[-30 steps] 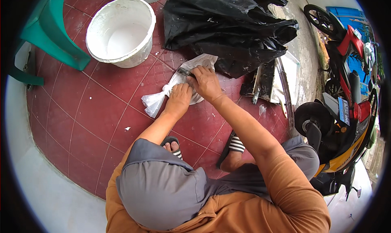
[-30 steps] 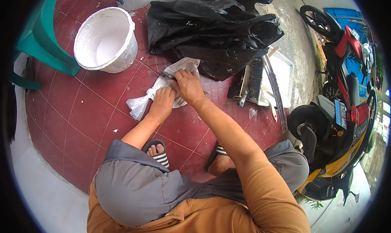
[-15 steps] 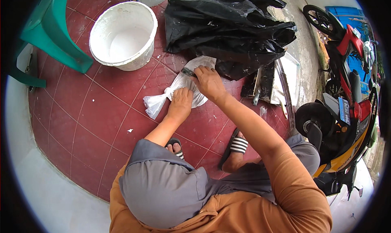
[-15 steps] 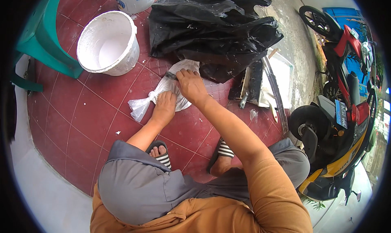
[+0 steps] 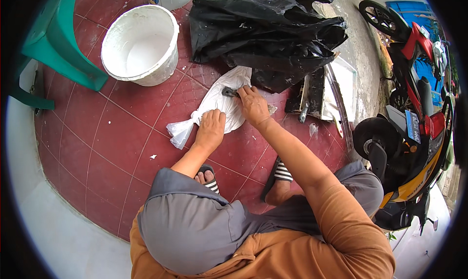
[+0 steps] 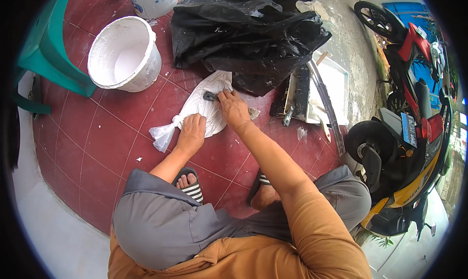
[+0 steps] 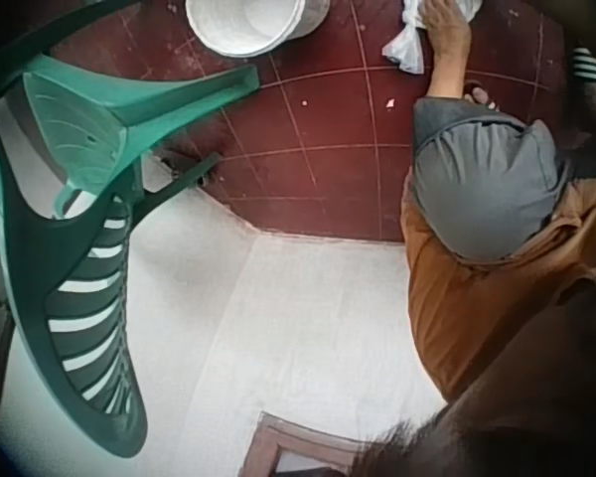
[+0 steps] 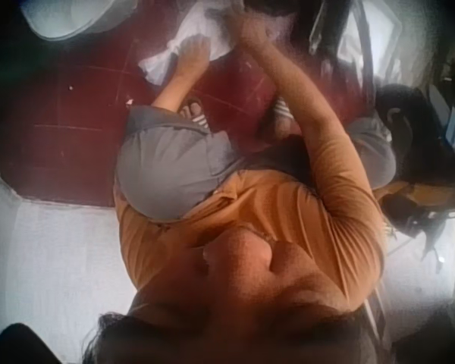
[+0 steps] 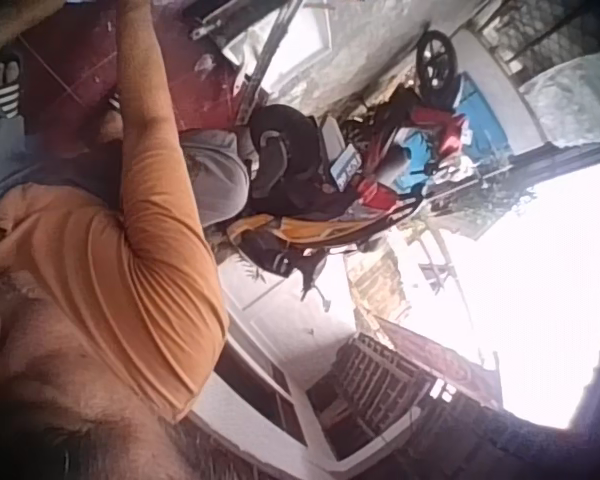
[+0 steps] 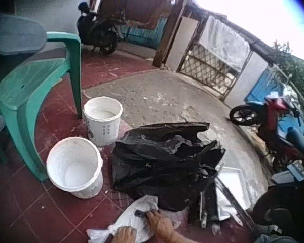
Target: The person stirs a white substance in a bucket with a wooden stick and a brush. They rub a small black object with a plastic bag containing a white material and pour a green liquid from a cup into the bucket.
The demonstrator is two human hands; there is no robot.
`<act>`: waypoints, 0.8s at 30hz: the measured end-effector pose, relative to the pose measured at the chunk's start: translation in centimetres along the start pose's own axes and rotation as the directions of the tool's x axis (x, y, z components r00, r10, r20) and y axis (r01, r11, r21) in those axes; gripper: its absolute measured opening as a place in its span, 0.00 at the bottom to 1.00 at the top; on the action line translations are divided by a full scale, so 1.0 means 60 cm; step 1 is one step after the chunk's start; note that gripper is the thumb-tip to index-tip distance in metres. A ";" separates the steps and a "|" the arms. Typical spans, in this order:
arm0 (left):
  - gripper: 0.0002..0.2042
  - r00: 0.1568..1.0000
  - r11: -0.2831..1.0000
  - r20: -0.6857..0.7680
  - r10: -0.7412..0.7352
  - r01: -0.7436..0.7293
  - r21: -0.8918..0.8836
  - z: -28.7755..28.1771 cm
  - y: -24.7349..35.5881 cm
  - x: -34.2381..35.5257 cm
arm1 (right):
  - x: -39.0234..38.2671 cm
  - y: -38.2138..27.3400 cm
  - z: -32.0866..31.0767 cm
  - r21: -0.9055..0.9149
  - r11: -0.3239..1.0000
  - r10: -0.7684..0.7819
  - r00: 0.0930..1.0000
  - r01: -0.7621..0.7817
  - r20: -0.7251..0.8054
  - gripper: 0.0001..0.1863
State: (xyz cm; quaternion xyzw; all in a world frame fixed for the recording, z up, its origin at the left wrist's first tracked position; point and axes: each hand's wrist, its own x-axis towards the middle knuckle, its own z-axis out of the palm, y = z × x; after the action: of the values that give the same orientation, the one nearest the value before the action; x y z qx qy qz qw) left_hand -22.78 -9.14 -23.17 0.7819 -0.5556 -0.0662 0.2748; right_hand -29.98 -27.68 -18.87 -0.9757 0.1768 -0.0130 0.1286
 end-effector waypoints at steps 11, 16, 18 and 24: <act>0.11 0.999 0.998 -0.039 -0.023 0.020 -0.068 -0.019 0.027 0.012 | -0.091 0.031 -0.045 0.017 0.996 -0.091 0.964 0.089 0.248 0.11; 0.08 0.997 0.999 0.076 0.031 -0.032 0.016 -0.018 0.022 0.002 | -0.087 0.038 -0.029 -0.086 0.992 -0.067 0.970 0.090 0.233 0.10; 0.08 0.994 0.999 0.109 0.022 -0.027 0.041 -0.020 0.022 -0.001 | -0.073 0.046 -0.031 -0.100 0.988 -0.093 0.972 0.117 0.216 0.11; 0.06 0.988 0.995 0.150 0.028 -0.043 0.094 -0.021 0.026 0.001 | -0.065 0.058 -0.025 -0.060 0.996 -0.055 0.985 0.066 0.165 0.12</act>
State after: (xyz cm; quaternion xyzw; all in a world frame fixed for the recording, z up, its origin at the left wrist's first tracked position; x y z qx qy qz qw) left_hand -23.55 -9.11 -21.32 0.7772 -0.5909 -0.0922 0.1956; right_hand -34.93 -29.86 -18.23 -0.9821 0.1363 0.0690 0.1103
